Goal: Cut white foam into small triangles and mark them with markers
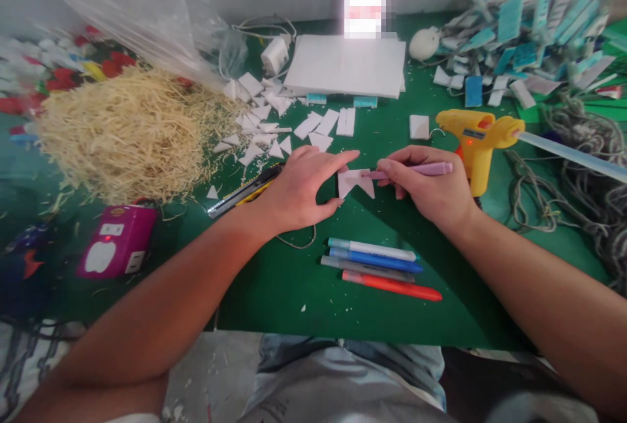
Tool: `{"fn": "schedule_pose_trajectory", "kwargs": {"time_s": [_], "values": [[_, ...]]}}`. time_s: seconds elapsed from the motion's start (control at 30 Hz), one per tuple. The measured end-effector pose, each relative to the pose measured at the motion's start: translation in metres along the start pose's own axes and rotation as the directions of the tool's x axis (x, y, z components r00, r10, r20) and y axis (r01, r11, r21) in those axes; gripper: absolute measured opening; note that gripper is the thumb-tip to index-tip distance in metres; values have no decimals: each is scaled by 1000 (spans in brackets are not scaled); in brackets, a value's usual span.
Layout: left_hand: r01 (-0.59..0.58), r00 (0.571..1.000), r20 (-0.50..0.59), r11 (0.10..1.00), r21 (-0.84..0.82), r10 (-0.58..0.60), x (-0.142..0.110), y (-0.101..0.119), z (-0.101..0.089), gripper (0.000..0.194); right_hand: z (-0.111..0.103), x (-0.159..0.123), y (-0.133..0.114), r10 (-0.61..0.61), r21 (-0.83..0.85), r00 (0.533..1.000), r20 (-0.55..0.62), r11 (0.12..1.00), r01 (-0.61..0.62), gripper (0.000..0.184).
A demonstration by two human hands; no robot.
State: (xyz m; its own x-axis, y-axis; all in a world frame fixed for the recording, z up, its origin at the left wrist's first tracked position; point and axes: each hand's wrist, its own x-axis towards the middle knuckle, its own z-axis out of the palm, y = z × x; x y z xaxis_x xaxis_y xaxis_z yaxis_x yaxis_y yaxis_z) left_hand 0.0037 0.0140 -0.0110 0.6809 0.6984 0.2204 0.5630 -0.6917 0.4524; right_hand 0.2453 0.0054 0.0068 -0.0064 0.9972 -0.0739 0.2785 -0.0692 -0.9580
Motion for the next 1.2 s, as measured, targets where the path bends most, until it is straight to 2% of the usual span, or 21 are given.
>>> {"fn": "schedule_pose_trajectory", "kwargs": {"time_s": [0.17,0.3,0.43,0.57,0.73,0.97,1.07,1.2], "values": [[1,1000,4,1000,-1,-1,-1,-1,0,60,-1,0,-1,-3,-30,998,58,1000,5,24],[-13,1000,-8,1000,-9,13,-1,-2,1,59,0,0,-2,-5,-19,1000,7,1000,5,19],[2,1000,6,1000,-4,-2,0,-1,0,60,-1,-1,-2,3,-2,999,37,1000,-3,22],[23,1000,9,1000,5,-23,0,0,-1,62,-3,-2,-4,-19,37,1000,-23,999,20,16],[28,1000,-6,999,19,-28,-1,-2,-1,60,-4,-2,-8,35,5,999,-37,999,-35,8],[15,999,-29,1000,22,-14,-1,-5,-3,58,-4,-2,-7,-5,-45,999,-34,999,3,12],[17,1000,-20,999,35,-16,-1,-6,-4,59,-6,-1,-5,37,-66,999,6,997,-37,18],[19,1000,-6,999,35,-19,-1,-8,-5,58,-6,0,-4,31,-41,999,-24,999,-32,17]]}}
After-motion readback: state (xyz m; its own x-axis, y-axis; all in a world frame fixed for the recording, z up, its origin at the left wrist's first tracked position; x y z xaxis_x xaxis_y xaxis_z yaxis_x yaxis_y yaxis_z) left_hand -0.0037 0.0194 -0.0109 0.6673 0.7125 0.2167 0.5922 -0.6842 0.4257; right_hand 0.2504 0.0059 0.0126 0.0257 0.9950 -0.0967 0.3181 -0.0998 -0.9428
